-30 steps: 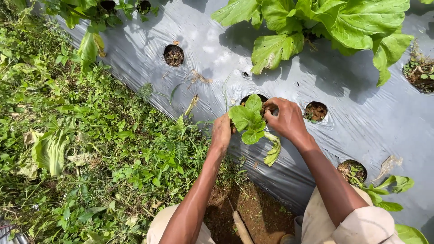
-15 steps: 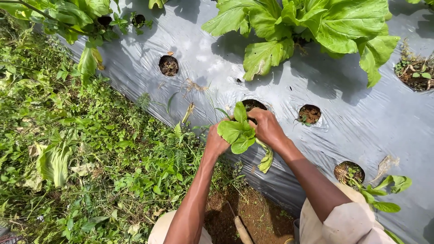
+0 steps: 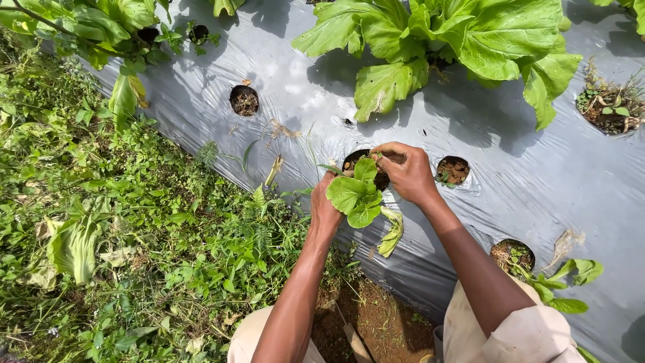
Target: The person is weeding a patch of soil between rows of crops using a hand hoe and their hands.
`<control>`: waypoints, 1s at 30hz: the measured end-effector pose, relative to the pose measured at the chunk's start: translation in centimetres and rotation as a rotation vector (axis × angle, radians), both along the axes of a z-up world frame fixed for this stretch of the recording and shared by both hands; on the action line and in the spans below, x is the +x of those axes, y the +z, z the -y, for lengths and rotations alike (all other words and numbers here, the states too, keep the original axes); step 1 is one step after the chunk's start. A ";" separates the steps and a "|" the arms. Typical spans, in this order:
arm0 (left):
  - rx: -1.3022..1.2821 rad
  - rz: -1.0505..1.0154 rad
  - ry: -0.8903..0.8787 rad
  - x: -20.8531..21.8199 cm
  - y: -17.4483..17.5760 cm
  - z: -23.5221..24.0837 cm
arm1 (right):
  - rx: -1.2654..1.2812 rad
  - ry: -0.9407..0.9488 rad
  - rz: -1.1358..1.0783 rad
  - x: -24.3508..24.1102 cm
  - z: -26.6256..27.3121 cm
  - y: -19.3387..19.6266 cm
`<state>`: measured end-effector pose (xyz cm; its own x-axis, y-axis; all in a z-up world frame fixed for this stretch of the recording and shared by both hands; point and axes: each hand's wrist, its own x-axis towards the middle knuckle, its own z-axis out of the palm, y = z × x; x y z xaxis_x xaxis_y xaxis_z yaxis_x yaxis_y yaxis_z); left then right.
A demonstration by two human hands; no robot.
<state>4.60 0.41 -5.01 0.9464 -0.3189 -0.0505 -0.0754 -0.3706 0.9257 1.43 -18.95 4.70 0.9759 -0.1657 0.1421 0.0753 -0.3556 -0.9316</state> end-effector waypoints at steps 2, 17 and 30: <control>0.002 -0.022 0.012 0.2 -0.8 0.1 | 0.009 -0.020 0.039 0.2 0.8 0.1; -0.107 0.256 0.143 2.4 -3.0 0.6 | -0.327 0.037 0.055 0.0 1.0 -1.1; -0.963 -0.501 0.674 2.1 2.2 -3.0 | 0.269 -0.039 0.281 -0.7 -1.3 2.1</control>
<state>6.71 3.44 -2.82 0.8790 0.1077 -0.4645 0.2991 0.6340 0.7131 0.71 -17.69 6.81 0.8975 -0.2695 0.3491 0.3317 -0.1090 -0.9371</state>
